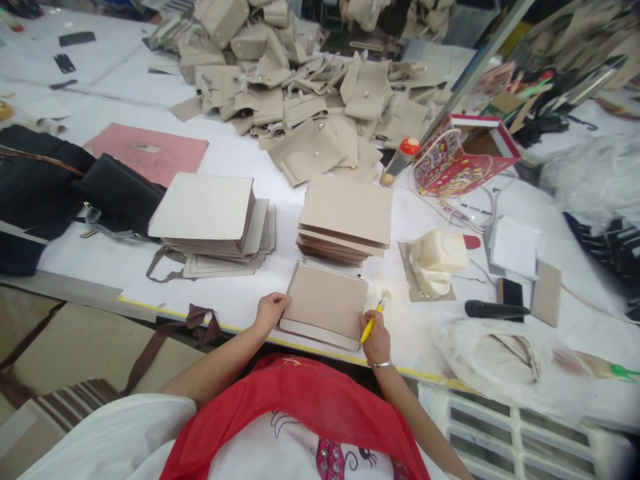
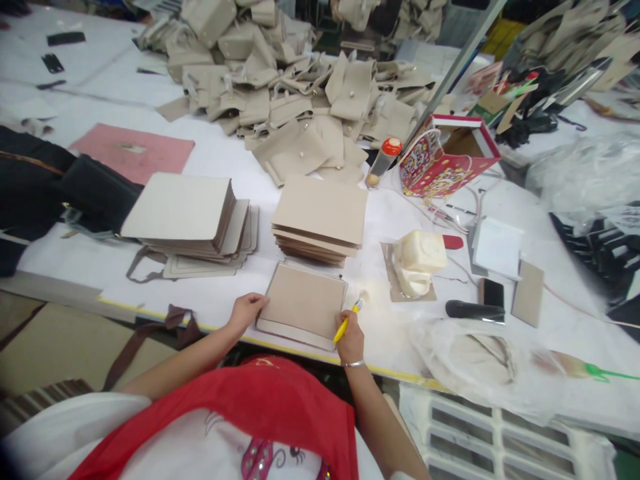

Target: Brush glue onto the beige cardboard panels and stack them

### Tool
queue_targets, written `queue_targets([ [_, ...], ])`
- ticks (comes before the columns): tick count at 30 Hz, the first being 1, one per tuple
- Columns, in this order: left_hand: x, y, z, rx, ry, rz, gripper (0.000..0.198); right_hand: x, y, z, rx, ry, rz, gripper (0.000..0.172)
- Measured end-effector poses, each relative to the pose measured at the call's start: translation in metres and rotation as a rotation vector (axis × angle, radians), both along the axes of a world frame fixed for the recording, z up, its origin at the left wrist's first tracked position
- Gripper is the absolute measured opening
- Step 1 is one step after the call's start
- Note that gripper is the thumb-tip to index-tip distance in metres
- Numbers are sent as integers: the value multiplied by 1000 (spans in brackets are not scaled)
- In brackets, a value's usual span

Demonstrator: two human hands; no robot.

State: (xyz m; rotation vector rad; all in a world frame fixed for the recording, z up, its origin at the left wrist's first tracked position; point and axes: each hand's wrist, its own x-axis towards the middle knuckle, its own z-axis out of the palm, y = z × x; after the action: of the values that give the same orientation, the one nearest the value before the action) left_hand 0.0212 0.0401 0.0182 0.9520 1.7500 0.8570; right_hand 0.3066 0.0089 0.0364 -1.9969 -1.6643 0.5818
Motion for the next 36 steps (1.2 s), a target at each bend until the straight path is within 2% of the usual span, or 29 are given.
queue_targets([
  [5,1,7,-5,-47,11,17,24,-1,6,-8,-19,-20,-31,37],
  [13,2,12,-3,-89,18,45,22,1,8,-11,-31,-14,-18,36],
  [23,0,10,-3,-115,70,17,23,-4,11,-3,-90,-75,-27,28],
  [36,4,11,-3,-132,-10,58,22,-7,15,1,-131,-148,-20,26],
])
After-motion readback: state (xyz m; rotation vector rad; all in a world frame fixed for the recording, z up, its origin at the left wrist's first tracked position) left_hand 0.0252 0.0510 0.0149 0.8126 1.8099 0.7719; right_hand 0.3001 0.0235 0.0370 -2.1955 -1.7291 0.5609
